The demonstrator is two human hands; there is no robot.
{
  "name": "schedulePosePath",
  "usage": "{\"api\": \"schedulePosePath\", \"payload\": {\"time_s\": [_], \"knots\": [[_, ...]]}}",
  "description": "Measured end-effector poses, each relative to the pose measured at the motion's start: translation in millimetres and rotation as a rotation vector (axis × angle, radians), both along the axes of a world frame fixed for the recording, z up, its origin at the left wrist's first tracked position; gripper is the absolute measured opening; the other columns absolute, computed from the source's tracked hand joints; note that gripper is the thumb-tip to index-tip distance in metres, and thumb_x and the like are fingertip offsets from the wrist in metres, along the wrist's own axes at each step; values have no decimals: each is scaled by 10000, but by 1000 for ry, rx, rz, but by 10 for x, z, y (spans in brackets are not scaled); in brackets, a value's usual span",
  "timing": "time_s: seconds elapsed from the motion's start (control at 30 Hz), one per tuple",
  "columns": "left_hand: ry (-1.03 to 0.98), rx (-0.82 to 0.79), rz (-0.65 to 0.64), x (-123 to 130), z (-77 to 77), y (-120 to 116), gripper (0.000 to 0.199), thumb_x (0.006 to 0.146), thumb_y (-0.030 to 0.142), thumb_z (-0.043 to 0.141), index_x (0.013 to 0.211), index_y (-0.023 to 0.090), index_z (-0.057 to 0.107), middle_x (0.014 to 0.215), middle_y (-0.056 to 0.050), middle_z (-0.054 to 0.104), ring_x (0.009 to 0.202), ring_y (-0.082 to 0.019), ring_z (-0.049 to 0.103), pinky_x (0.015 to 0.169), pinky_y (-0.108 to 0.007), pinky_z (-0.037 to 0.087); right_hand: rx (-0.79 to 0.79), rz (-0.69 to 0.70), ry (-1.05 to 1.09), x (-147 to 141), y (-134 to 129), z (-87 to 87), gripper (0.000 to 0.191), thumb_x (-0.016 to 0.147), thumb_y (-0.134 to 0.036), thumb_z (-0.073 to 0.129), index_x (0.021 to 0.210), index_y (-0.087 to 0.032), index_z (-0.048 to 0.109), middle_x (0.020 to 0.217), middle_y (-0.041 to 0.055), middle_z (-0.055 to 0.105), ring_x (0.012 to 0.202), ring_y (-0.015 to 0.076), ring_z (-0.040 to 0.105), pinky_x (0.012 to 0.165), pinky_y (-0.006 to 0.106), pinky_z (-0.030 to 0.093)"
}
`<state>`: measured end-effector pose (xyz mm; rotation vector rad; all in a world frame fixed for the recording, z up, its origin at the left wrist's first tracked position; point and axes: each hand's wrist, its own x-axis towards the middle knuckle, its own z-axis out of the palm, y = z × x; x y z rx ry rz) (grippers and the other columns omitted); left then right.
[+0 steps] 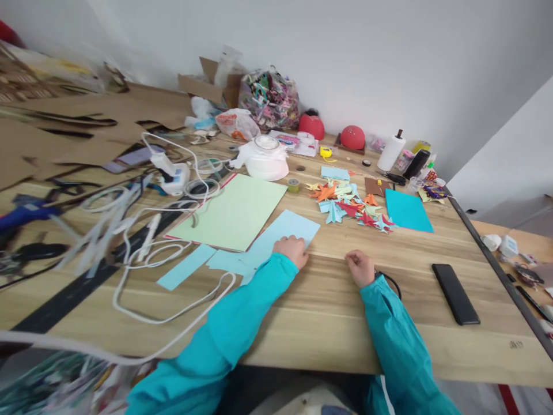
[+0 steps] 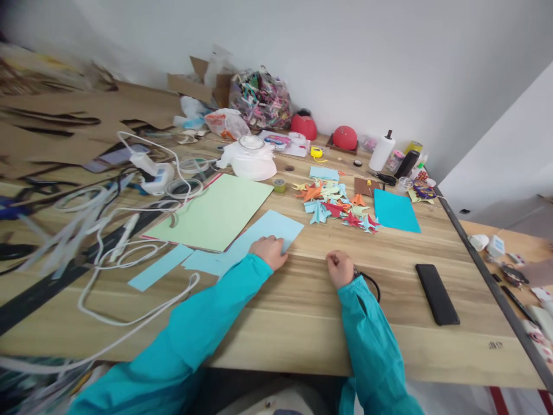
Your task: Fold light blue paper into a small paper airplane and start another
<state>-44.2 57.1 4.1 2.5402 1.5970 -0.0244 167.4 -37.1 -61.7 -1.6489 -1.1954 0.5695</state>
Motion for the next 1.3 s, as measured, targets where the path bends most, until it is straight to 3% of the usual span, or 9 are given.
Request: {"api": "schedulePosePath", "payload": {"time_s": [0.3,0.43,0.63,0.83,0.9,1.0,1.13,1.2,1.3], "knots": [[54,-19,-17,174,60,-70,399,714,197,491,1078,59,577,967,-247,629,906,-367,617,734,-434,456,30,8,-15,-22,-4,46,95,684,-246,568,688,-219,659,632,-2,651,577,147,571,596,254,451],[83,-73,-22,157,114,11,306,718,193,476,916,49,660,940,-257,647,880,-354,633,716,-391,470,40,7,-5,-16,-6,44,94,689,-234,562,689,-213,653,629,-1,651,569,147,572,595,258,458],[59,-3,44,45,444,-21,346,777,200,396,927,41,664,981,-247,641,894,-359,627,719,-413,473,54,8,35,-32,-9,-11,92,701,-249,578,757,-215,643,711,18,676,650,161,614,657,275,489],[-331,324,-51,-61,769,-551,301,799,220,416,959,128,654,1040,-135,658,950,-273,620,826,-384,487,129,-1,248,-120,-56,139,404,702,-302,616,1086,-210,528,882,58,667,697,146,610,620,265,505],[-580,381,-173,-114,791,-677,271,802,220,435,934,152,661,1023,-101,673,946,-228,626,859,-346,492,181,-1,332,-113,-83,246,609,656,-303,674,1213,-237,436,1095,90,616,805,157,609,629,264,510],[-798,269,-422,-171,808,-739,233,804,217,456,867,181,676,965,-72,693,899,-180,644,838,-296,512,271,152,502,-81,-147,426,776,568,-288,765,1258,-290,408,1270,87,526,1000,205,583,749,326,522],[-879,73,-510,-207,797,-660,213,788,237,486,819,197,693,947,-82,701,911,-200,639,863,-353,508,366,175,479,-66,-281,635,262,637,-353,736,840,-215,644,961,70,671,918,232,618,786,384,508],[-902,33,-476,-235,731,-611,197,778,247,511,826,205,697,948,-84,702,917,-210,637,874,-376,502,450,208,431,-75,-345,708,229,664,-426,702,713,-209,649,785,62,677,786,227,631,713,387,514],[-891,1,-415,-301,506,-594,206,772,253,534,896,207,693,1009,-95,688,965,-222,625,898,-386,485,523,170,416,-92,-404,767,163,670,-369,712,712,-218,665,736,48,677,707,207,623,636,355,503]]}}
